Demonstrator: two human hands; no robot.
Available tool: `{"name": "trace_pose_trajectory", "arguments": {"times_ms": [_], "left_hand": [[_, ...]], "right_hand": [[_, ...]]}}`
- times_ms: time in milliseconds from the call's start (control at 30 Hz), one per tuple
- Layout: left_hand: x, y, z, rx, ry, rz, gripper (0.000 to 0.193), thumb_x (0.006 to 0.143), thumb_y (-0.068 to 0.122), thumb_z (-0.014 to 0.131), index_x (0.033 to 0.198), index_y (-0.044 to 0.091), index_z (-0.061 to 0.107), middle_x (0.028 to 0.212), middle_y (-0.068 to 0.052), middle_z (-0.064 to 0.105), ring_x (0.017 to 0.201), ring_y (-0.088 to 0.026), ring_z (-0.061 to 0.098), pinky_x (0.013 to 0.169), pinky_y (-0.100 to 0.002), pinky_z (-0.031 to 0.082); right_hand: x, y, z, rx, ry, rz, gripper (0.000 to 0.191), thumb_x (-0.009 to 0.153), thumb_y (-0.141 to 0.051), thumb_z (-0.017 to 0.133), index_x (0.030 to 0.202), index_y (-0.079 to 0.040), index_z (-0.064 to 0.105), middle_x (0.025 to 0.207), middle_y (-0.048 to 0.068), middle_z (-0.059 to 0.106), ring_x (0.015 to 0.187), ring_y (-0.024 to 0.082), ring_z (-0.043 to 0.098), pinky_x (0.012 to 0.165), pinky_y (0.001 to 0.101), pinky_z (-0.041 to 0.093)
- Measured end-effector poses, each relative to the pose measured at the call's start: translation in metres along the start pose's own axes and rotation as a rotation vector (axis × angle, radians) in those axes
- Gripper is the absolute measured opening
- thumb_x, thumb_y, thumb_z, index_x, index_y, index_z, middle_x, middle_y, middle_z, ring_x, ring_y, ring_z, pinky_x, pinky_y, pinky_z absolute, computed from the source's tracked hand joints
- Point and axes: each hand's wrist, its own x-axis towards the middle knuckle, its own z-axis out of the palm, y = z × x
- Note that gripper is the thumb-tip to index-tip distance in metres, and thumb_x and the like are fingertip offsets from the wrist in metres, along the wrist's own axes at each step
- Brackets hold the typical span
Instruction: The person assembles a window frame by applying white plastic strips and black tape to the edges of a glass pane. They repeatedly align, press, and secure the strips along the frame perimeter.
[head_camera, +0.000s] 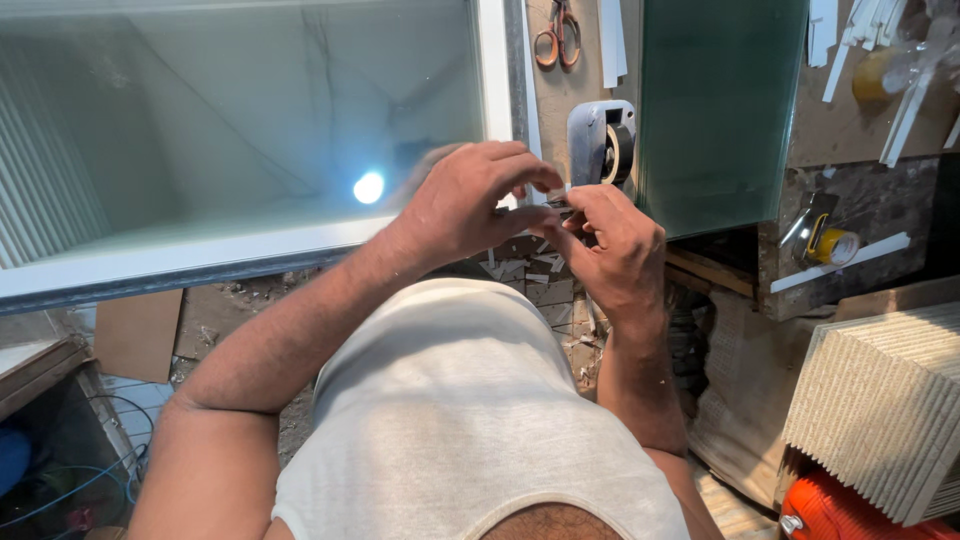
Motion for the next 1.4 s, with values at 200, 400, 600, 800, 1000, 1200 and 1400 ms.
{"name": "trace_pose_trajectory", "arguments": {"times_ms": [200, 400, 600, 800, 1000, 1200, 1400], "left_hand": [[0.001, -0.009, -0.010, -0.019, 0.226, -0.091, 0.013, 0.099, 0.022, 0.078, 0.103, 0.012, 0.071, 0.095, 0.001, 0.074, 0.070, -0.007, 0.070, 0.059, -0.024, 0.057], [0.022, -0.026, -0.020, -0.495, 0.445, -0.389, 0.012, 0.102, 0.018, 0.075, 0.109, 0.009, 0.071, 0.090, 0.000, 0.072, 0.064, 0.001, 0.058, 0.052, -0.017, 0.047], [0.040, -0.051, -0.019, -0.762, 0.511, -0.437, 0.016, 0.107, 0.020, 0.073, 0.113, 0.006, 0.069, 0.095, 0.000, 0.072, 0.071, 0.002, 0.064, 0.058, -0.016, 0.057], [0.048, -0.089, -0.028, -0.072, 0.624, -0.245, 0.036, 0.103, 0.018, 0.079, 0.130, 0.004, 0.060, 0.119, -0.008, 0.067, 0.099, -0.011, 0.066, 0.080, -0.026, 0.059], [0.059, -0.139, -0.026, 0.458, 0.465, -0.263, 0.044, 0.100, 0.037, 0.088, 0.123, 0.010, 0.061, 0.127, -0.011, 0.055, 0.127, -0.029, 0.050, 0.105, -0.050, 0.040], [0.060, -0.158, -0.010, 0.517, 0.439, -0.293, 0.050, 0.098, 0.041, 0.084, 0.128, 0.010, 0.058, 0.134, -0.014, 0.049, 0.132, -0.032, 0.046, 0.107, -0.055, 0.037], [0.062, -0.161, -0.010, 0.566, 0.434, -0.268, 0.053, 0.098, 0.043, 0.083, 0.130, 0.011, 0.057, 0.136, -0.016, 0.047, 0.135, -0.033, 0.044, 0.107, -0.056, 0.035]], "right_hand": [[0.044, -0.020, 0.002, -0.073, -0.051, -0.034, 0.058, 0.082, -0.030, 0.091, 0.128, -0.004, 0.065, 0.120, 0.016, 0.066, 0.091, 0.015, 0.071, 0.066, 0.0264, 0.062], [0.088, -0.005, 0.030, 0.600, 0.095, -0.028, 0.069, 0.094, -0.032, 0.084, 0.144, -0.001, 0.048, 0.129, 0.013, 0.061, 0.097, 0.008, 0.066, 0.076, 0.0236, 0.062], [0.130, 0.023, 0.054, 0.799, 0.184, 0.057, 0.025, 0.105, -0.021, 0.075, 0.115, 0.001, 0.068, 0.099, 0.008, 0.073, 0.078, 0.010, 0.068, 0.069, 0.0233, 0.059], [0.176, 0.046, 0.059, 0.470, 0.244, -0.089, 0.017, 0.112, -0.018, 0.071, 0.109, -0.001, 0.068, 0.092, 0.003, 0.068, 0.076, 0.007, 0.065, 0.066, 0.0211, 0.055], [0.245, 0.087, 0.064, 0.134, 0.043, -0.413, 0.014, 0.119, -0.014, 0.065, 0.111, -0.004, 0.071, 0.093, 0.006, 0.070, 0.082, 0.014, 0.067, 0.073, 0.0317, 0.055], [0.262, 0.111, 0.079, -0.181, -0.054, -0.404, 0.012, 0.112, -0.013, 0.066, 0.110, -0.008, 0.076, 0.085, 0.004, 0.069, 0.076, 0.018, 0.066, 0.070, 0.0351, 0.055], [0.267, 0.116, 0.088, -0.164, -0.044, -0.427, 0.013, 0.112, -0.016, 0.065, 0.113, -0.010, 0.076, 0.093, 0.003, 0.073, 0.082, 0.018, 0.069, 0.075, 0.0356, 0.057]]}}
